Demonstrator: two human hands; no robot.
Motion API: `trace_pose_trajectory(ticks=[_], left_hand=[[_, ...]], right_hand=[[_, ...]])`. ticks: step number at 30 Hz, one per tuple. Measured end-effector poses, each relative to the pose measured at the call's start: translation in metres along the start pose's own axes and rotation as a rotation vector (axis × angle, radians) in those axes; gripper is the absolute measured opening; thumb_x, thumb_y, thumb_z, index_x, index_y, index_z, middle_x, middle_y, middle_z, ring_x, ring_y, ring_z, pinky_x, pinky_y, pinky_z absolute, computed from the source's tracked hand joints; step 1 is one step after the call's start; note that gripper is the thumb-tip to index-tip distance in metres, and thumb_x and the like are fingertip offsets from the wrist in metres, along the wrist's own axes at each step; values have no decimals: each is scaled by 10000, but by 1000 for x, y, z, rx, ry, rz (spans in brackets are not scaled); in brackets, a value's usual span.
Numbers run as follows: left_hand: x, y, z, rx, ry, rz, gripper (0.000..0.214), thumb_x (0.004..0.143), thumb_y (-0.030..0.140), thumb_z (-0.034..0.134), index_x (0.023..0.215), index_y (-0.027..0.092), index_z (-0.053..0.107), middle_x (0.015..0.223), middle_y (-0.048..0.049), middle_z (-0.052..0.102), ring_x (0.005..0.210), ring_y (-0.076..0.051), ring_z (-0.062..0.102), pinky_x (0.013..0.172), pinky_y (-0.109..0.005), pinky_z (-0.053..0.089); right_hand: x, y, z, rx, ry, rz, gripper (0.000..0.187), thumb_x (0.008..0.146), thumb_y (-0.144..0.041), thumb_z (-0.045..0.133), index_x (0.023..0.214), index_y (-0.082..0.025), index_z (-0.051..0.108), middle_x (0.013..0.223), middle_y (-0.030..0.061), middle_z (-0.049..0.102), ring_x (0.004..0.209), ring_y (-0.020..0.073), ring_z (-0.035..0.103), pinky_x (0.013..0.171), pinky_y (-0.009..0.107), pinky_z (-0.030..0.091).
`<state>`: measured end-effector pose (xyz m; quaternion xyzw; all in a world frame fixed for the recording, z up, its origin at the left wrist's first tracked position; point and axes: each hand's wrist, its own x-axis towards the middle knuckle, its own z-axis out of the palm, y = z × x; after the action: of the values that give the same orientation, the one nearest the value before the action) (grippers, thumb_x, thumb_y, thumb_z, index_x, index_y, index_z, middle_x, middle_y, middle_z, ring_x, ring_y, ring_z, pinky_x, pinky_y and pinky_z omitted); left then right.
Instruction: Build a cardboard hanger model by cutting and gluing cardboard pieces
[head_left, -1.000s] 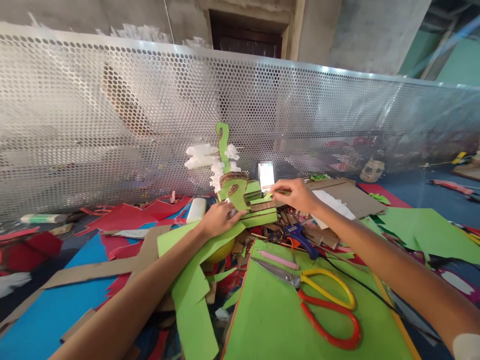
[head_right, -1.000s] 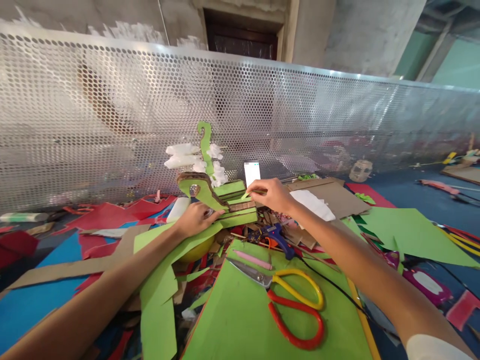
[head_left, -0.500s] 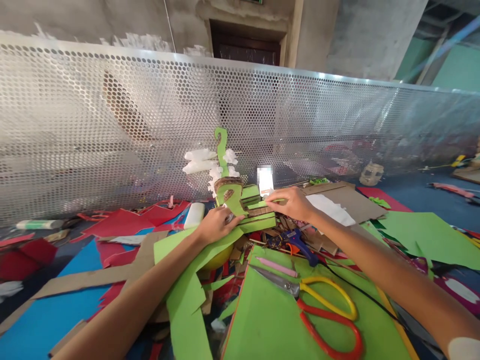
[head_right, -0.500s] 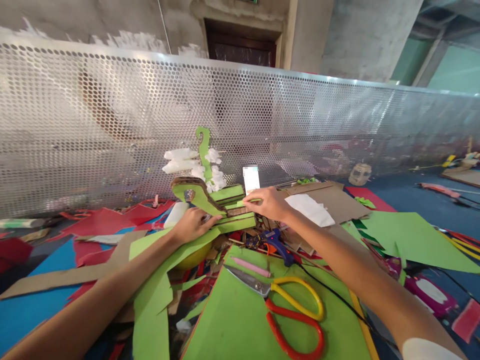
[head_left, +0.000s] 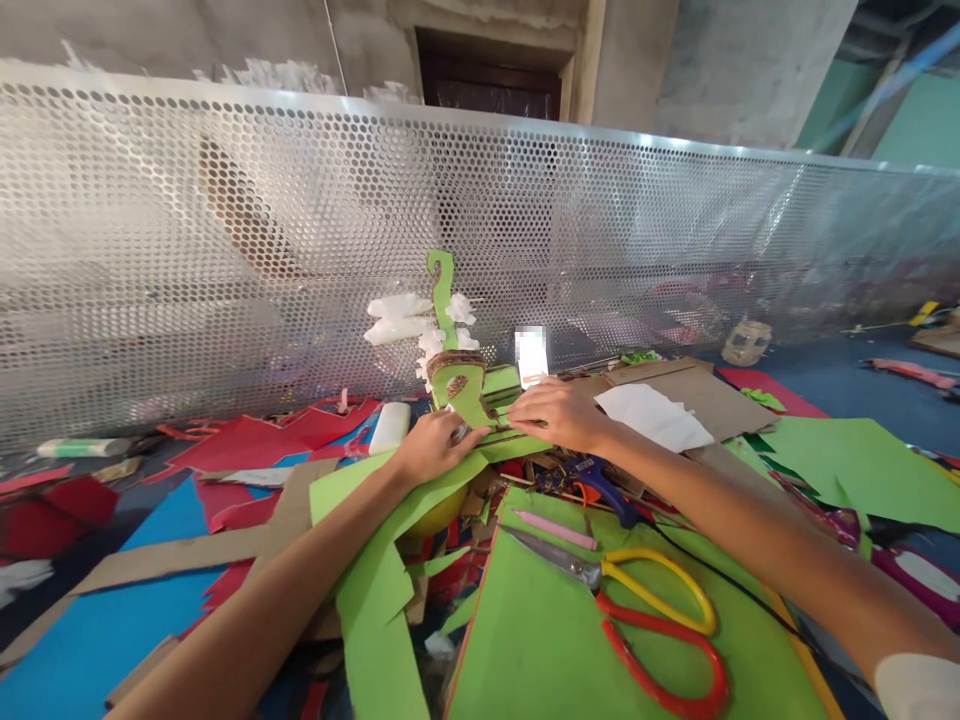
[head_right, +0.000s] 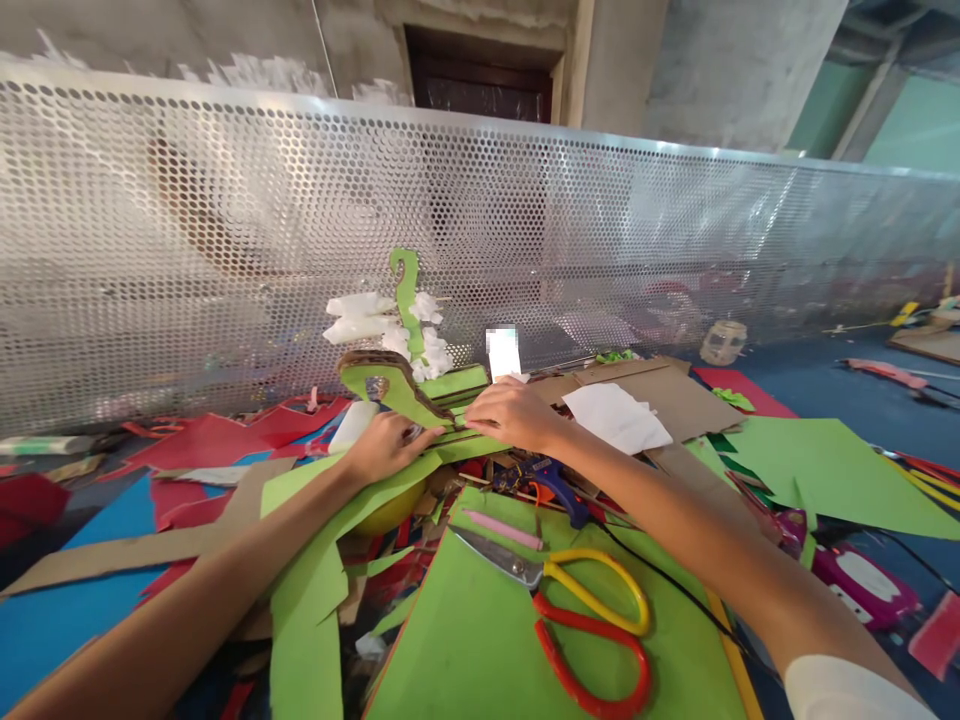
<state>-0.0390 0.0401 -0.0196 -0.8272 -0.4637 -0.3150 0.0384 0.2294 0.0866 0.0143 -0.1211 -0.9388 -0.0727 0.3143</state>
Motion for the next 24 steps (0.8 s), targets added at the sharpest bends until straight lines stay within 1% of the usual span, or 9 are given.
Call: trace_pose_trajectory(ticks=[6,13,16,18,20,24], left_hand=[[1,0,0,-5,-3,-5,582,997,615,467,578,252,289,510,3,404,471,-149,389,545,-328,236],[0,-1,2,2,15,21,598,1005,624,459,577,245,284,504,6,406,460,-140,395,540,-318,243],[0,0,2,14,20,19,607,1008,651,433,579,247,287,503,3,412,462,-143,410,539,-315,250],[0,0,1,21,18,16,612,1007,664,424,580,247,292,505,-1,422,468,-146,421,541,-314,256],[0,0,1,23,14,14,614,1007,671,418,581,246,295,511,-6,432,474,-147,426,543,-314,258],[1,1,0,19,0,12,615,1003,682,410,585,248,291,521,-8,432,475,-145,405,539,-318,239]], right_hand=[[0,3,3,-69,1,-61,194,1032,-271,626,1000,-218,810,1038,32,831,990,198,762,964,393,482],[-2,4,1,-82,-34,-44,167,1018,-254,641,1030,-234,807,1096,22,821,1054,213,743,1003,424,483],[-7,4,-4,-84,-23,-31,174,1007,-263,656,1113,-224,789,1223,57,785,1141,234,706,1033,446,488],[-12,3,-9,-97,0,-3,198,1008,-271,652,1152,-213,775,1271,86,754,1193,251,666,1047,459,493],[-17,1,-13,-122,7,20,207,1012,-291,645,1158,-212,768,1233,104,742,1193,263,639,1038,463,505],[-25,-1,-16,-165,-25,13,211,1002,-304,661,1164,-201,749,1146,111,718,1109,264,631,993,456,527]])
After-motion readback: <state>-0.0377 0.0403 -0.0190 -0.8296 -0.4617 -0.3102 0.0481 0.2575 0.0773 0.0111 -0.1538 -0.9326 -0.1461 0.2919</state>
